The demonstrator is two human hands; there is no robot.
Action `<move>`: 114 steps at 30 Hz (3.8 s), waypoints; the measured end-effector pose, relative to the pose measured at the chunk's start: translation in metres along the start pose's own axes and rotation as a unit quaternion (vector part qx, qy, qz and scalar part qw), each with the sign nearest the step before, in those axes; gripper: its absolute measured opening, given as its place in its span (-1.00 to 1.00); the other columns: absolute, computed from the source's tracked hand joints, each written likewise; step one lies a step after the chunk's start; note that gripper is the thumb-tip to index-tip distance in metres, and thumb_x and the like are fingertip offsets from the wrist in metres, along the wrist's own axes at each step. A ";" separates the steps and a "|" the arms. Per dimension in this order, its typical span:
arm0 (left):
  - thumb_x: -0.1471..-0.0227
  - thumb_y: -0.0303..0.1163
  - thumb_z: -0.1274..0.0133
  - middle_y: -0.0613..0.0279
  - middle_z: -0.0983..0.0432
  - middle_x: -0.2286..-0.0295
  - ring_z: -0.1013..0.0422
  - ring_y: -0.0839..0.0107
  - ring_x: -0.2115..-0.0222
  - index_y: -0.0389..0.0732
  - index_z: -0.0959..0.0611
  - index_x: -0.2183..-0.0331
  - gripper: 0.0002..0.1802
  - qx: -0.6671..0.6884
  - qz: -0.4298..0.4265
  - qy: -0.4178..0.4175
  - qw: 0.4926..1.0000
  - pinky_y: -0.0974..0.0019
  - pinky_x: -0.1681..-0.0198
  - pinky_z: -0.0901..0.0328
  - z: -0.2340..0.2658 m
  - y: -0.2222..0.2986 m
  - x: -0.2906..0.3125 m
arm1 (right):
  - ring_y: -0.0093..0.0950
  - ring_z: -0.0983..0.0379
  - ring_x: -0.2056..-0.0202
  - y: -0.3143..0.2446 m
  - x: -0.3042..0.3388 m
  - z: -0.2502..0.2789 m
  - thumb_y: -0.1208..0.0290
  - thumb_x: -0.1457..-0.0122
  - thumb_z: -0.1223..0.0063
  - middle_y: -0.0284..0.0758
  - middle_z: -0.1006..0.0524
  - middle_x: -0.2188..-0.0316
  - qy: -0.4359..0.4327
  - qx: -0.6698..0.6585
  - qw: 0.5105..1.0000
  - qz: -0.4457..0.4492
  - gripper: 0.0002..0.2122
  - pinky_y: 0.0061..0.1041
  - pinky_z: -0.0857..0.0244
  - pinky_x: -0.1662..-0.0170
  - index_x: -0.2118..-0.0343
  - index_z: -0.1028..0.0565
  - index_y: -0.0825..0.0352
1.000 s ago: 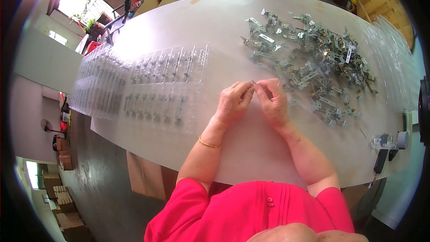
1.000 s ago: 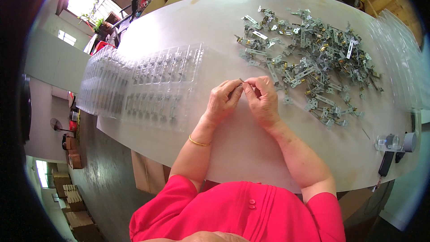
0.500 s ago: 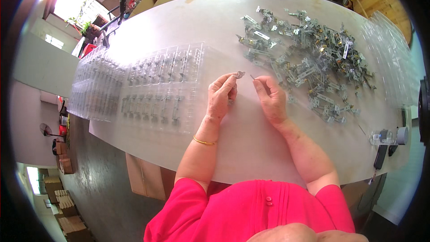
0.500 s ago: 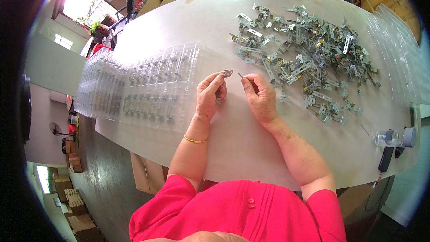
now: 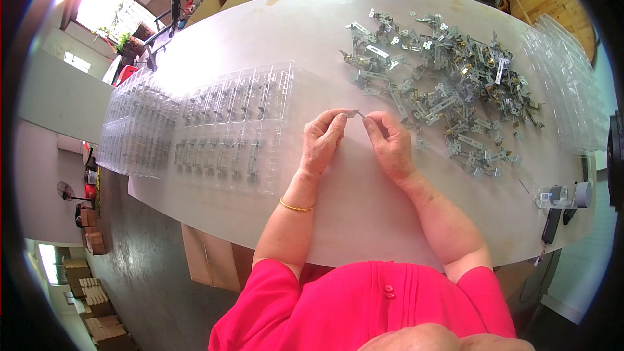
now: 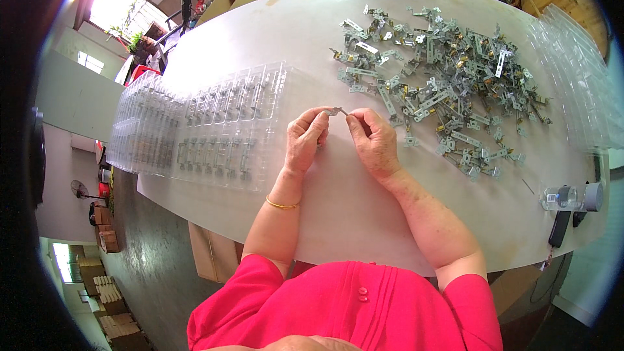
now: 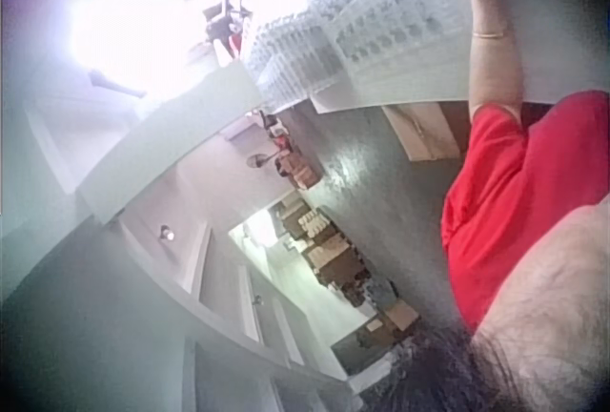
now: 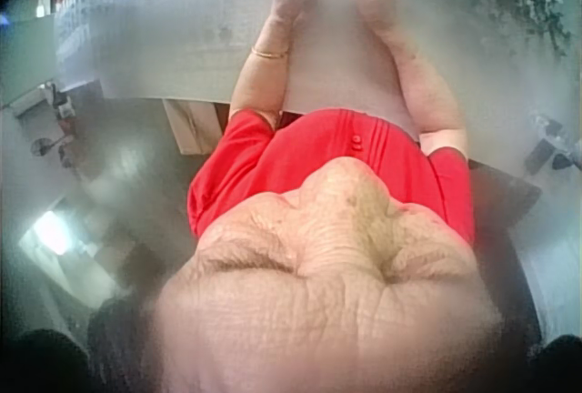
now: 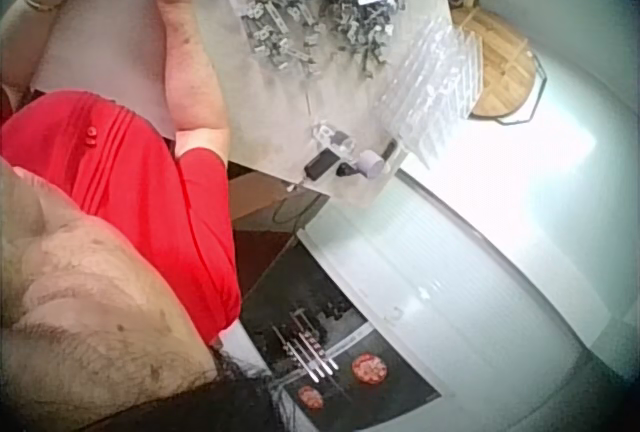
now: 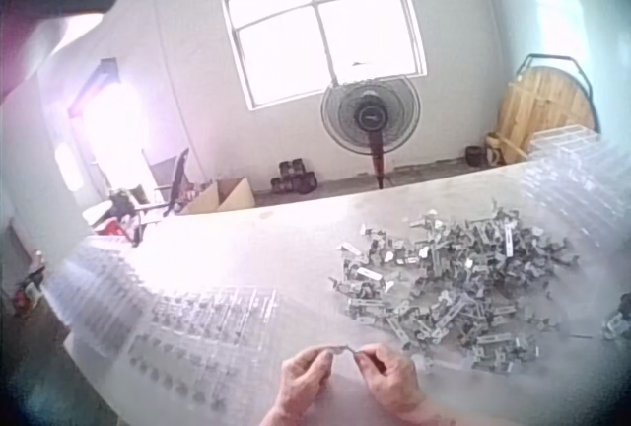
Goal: The person assembles metal components by inserting metal pins into metal brackets by hand and placing the assembled pieces into a plastic organizer tray.
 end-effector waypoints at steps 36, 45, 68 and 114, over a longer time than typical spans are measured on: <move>-0.01 -0.53 -0.15 0.11 -0.59 0.43 -0.53 0.14 0.47 -0.25 -0.61 0.29 -0.85 -0.383 -0.356 -0.044 0.851 0.20 0.40 -0.40 -0.032 0.017 0.014 | -0.64 -0.47 0.22 0.023 -0.006 0.001 0.50 -0.33 0.01 -0.37 -0.53 0.22 -0.049 -0.137 0.986 -0.077 -0.91 -0.61 -0.40 0.12 0.16 -0.45 0.34; -0.01 -0.47 -0.19 0.17 -0.57 0.48 -0.50 0.24 0.53 -0.21 -0.62 0.30 -0.85 -0.401 -0.340 0.050 0.849 0.24 0.44 -0.38 -0.029 0.017 0.011 | -0.60 -0.48 0.23 0.017 -0.004 -0.007 0.47 -0.36 0.05 -0.31 -0.50 0.14 -0.035 -0.169 0.985 -0.027 -0.92 -0.57 -0.41 0.11 0.15 -0.40 0.32; -0.05 -0.52 0.07 0.15 -0.57 0.12 -0.45 0.51 0.38 -0.26 -0.38 -0.20 -0.38 0.023 0.023 -0.207 0.978 0.37 0.21 -0.39 -0.021 0.015 0.007 | -0.68 -0.41 0.42 0.010 -0.010 0.006 0.48 -0.36 0.05 -0.43 -0.47 0.39 0.021 -0.115 0.993 -0.016 -0.96 -0.66 -0.38 0.34 0.21 -0.41 0.30; -0.07 -0.68 -0.12 0.17 -0.48 -0.01 -0.46 0.54 0.21 -0.26 -0.39 -0.16 -0.39 0.085 -0.047 -0.074 0.993 0.43 0.06 -0.38 -0.010 -0.004 -0.006 | -0.24 -0.44 0.42 -0.022 -0.003 0.004 0.56 -0.17 -0.13 -0.23 -0.47 0.45 0.002 0.172 0.976 0.131 -0.94 -0.39 -0.32 0.35 0.36 -0.46 0.30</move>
Point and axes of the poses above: each hand's wrist, its own x-axis away from the middle knuckle, its own z-axis out of the back of the hand, y = z × x, the point moved 3 cm from there along -x, towards the middle knuckle
